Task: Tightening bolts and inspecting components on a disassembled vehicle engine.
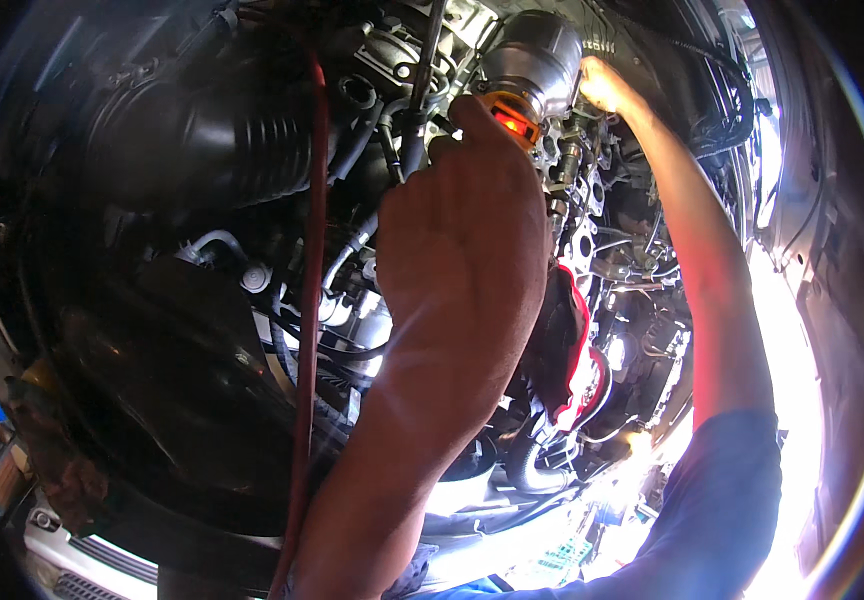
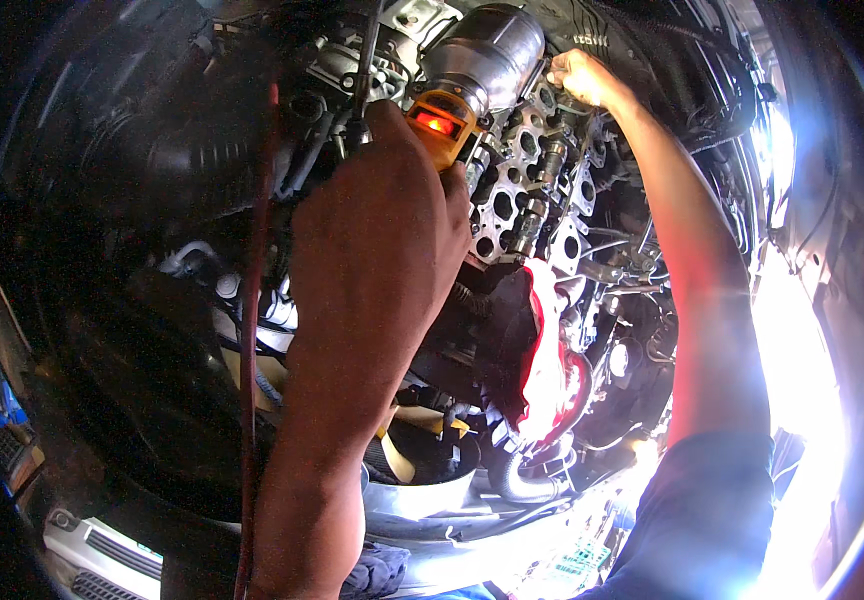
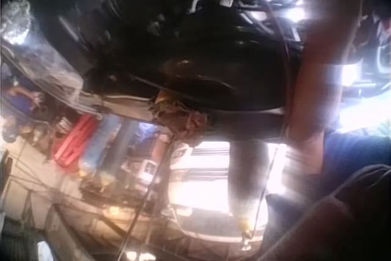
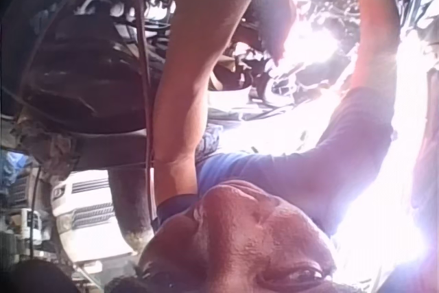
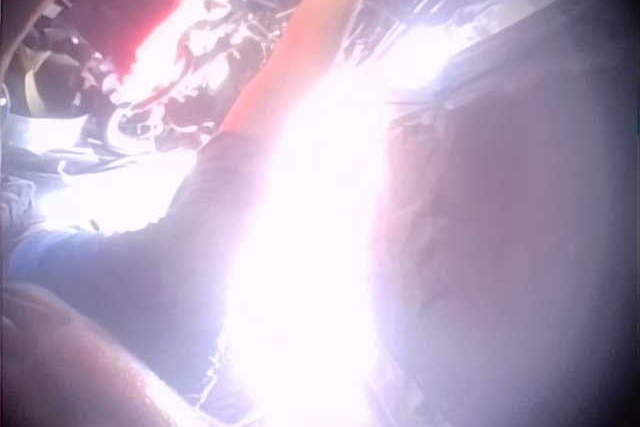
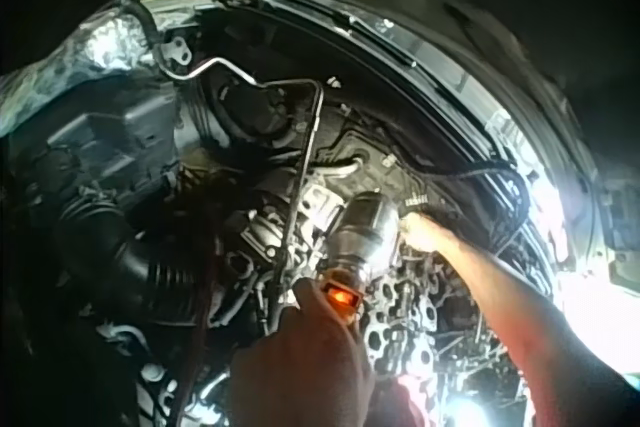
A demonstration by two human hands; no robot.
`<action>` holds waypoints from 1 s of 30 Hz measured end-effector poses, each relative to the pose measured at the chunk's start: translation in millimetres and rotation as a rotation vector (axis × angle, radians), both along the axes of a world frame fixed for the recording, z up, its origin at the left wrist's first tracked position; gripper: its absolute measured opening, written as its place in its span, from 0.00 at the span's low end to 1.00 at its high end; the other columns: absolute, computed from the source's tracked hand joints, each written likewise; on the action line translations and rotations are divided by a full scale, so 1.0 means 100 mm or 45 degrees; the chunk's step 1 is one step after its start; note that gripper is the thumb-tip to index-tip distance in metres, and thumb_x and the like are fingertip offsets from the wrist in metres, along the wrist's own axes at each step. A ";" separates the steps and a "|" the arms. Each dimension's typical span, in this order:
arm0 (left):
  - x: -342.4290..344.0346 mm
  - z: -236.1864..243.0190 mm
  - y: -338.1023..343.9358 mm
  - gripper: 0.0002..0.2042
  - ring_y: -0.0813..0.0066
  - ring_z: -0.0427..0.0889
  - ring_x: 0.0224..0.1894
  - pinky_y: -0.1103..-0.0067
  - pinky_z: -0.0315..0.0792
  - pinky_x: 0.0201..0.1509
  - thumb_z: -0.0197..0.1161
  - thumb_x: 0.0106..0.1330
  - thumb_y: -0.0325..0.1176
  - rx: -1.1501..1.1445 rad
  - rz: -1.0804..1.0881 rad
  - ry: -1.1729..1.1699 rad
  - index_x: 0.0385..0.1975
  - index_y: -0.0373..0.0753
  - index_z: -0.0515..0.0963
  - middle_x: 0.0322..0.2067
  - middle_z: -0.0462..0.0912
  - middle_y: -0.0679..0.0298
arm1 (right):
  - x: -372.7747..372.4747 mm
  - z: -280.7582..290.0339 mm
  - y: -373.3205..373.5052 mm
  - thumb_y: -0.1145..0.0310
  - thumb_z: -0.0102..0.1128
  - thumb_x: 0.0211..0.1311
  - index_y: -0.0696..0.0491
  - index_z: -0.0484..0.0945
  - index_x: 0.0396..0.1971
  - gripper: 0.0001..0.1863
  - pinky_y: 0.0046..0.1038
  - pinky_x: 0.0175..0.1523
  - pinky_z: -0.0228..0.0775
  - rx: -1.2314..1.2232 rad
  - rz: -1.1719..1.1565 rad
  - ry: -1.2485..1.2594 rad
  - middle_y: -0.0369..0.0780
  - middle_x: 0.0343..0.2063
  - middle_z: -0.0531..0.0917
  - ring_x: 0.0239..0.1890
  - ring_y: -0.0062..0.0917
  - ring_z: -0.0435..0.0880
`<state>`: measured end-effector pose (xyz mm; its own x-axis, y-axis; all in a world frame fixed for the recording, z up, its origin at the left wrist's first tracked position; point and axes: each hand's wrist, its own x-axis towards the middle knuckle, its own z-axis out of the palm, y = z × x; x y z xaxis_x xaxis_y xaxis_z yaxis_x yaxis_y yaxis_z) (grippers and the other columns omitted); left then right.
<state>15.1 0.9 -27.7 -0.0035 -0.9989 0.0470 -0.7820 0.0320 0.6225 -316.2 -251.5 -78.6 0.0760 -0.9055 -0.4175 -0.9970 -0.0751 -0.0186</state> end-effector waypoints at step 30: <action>-0.01 -0.04 -0.01 0.18 0.59 0.90 0.29 0.70 0.84 0.31 0.65 0.70 0.41 -0.033 -0.005 -0.017 0.43 0.30 0.73 0.26 0.87 0.53 | -0.16 -0.01 -0.32 0.66 0.68 0.67 0.62 0.81 0.43 0.14 0.32 0.47 0.73 0.224 0.194 0.162 0.39 0.32 0.84 0.36 0.25 0.80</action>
